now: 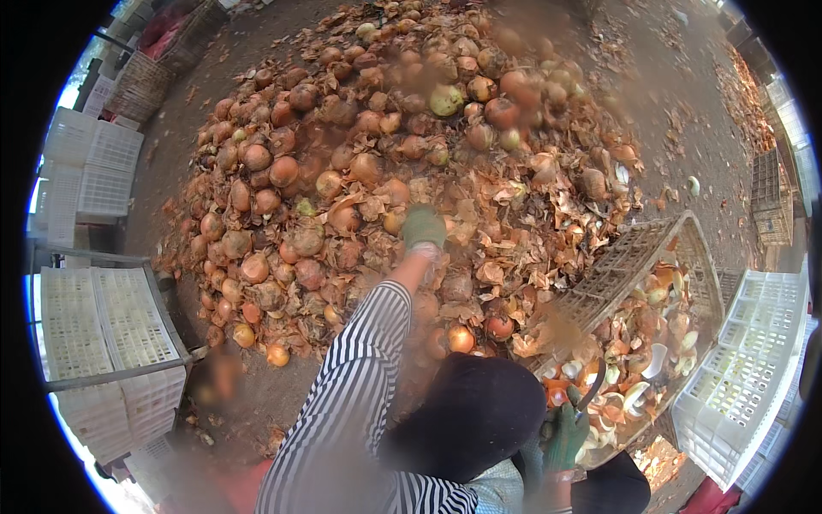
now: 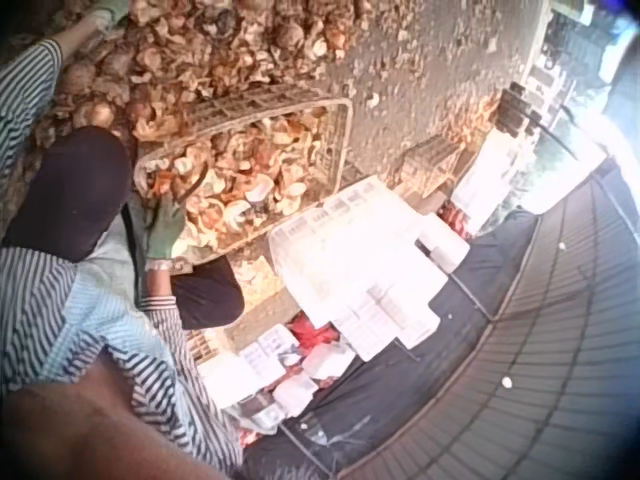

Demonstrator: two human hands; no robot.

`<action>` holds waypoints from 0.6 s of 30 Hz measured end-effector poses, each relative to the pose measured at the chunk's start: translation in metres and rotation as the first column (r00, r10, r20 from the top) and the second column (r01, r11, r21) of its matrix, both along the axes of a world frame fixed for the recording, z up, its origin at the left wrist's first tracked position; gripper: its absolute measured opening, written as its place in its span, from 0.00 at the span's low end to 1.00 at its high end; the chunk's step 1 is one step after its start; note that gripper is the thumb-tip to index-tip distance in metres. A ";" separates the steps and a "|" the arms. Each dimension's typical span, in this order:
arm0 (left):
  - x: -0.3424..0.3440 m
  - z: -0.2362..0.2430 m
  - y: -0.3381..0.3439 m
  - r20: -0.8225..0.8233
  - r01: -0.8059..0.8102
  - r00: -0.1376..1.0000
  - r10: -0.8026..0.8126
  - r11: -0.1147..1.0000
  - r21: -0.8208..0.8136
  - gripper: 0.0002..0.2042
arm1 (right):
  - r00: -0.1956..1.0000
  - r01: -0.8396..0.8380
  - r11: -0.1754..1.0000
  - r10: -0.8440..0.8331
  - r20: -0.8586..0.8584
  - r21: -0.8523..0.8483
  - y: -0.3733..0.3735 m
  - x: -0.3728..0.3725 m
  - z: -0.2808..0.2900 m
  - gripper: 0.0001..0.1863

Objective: The person sits on the ground and peels onions one by one using a small knife, removing the outer skin and placing the peeled onions into a white crate. Onion skins are discarded into a nearby tray.

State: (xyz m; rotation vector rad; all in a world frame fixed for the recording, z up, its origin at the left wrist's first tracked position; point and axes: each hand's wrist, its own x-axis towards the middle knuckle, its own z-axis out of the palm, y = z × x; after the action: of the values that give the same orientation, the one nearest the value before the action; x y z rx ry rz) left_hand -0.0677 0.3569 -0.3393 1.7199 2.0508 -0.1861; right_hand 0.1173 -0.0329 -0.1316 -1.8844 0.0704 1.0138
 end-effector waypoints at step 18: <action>-0.078 -0.075 0.079 0.815 -0.324 -0.037 0.579 0.764 -0.558 0.19 | 0.955 -0.164 0.964 0.208 0.211 -0.207 0.004 0.015 -0.021 0.17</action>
State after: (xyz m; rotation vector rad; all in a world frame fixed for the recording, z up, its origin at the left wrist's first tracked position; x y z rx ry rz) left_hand -0.1459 0.4360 -0.4144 0.4532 1.2478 0.7841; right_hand 0.1322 -0.0289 -0.1522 -2.2034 -0.1573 0.9314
